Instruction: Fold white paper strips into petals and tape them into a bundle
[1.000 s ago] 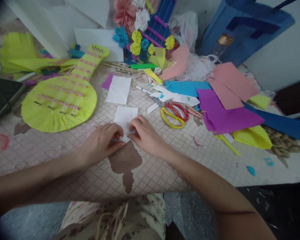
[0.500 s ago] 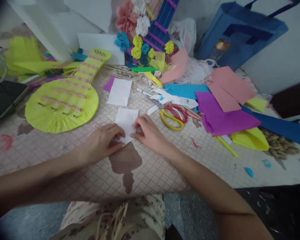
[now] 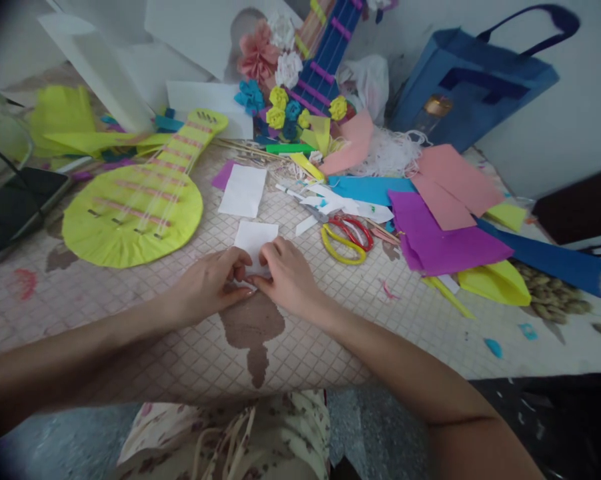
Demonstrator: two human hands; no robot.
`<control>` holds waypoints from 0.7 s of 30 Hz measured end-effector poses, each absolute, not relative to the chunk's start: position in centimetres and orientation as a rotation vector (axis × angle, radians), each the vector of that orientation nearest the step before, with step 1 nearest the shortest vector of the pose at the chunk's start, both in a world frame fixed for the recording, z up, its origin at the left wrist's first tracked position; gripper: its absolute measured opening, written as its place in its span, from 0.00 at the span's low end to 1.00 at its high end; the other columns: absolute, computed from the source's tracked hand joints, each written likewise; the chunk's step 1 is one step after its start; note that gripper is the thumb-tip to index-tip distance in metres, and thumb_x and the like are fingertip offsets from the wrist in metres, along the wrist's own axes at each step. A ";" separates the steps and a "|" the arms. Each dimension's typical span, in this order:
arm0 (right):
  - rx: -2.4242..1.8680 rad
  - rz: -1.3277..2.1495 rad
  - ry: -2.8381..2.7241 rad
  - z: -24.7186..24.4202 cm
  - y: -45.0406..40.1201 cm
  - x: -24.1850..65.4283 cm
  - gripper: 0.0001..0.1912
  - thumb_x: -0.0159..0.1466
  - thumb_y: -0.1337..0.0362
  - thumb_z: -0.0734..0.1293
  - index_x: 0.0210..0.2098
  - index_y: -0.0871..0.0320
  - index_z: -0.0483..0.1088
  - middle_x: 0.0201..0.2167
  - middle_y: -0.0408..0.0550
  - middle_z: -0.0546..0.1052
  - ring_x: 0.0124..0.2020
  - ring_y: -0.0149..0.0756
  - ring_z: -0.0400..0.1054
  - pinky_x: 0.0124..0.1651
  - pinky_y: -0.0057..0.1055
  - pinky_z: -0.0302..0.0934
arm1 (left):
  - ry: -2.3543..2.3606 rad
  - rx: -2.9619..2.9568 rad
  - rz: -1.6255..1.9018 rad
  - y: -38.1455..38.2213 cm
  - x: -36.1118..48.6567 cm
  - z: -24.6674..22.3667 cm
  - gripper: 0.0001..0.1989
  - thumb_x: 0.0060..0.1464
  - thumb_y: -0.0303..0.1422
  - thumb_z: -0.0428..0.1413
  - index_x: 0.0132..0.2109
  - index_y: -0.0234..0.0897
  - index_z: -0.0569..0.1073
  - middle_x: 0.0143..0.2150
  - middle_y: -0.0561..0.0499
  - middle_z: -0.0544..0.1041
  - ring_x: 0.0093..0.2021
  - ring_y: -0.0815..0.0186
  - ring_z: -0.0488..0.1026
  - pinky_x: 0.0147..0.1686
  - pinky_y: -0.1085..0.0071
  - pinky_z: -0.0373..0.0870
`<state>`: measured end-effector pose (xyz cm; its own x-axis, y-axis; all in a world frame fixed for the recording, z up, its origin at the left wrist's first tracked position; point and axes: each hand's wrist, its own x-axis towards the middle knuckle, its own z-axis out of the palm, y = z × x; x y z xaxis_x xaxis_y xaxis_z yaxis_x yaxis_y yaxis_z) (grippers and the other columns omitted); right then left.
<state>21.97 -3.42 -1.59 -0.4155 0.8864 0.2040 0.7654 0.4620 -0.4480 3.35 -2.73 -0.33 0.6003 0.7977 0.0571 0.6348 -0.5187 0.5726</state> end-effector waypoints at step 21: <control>-1.377 0.354 -2.344 -1.5 -3.2 22.1 0.15 0.57 0.56 0.69 0.33 0.57 0.59 0.35 0.48 0.65 0.39 0.41 0.61 0.39 0.36 0.59 | 1.127 2.304 0.339 -2.2 3.2 -0.1 0.16 0.47 0.32 0.59 0.41 0.38 0.61 0.32 0.54 0.71 0.33 0.64 0.70 0.31 0.69 0.62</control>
<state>22.12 -3.19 -1.48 -0.4366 0.8752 0.2082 0.7747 0.4834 -0.4075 3.23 -2.25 -0.10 0.6173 0.7866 -0.0135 0.6488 -0.4992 0.5743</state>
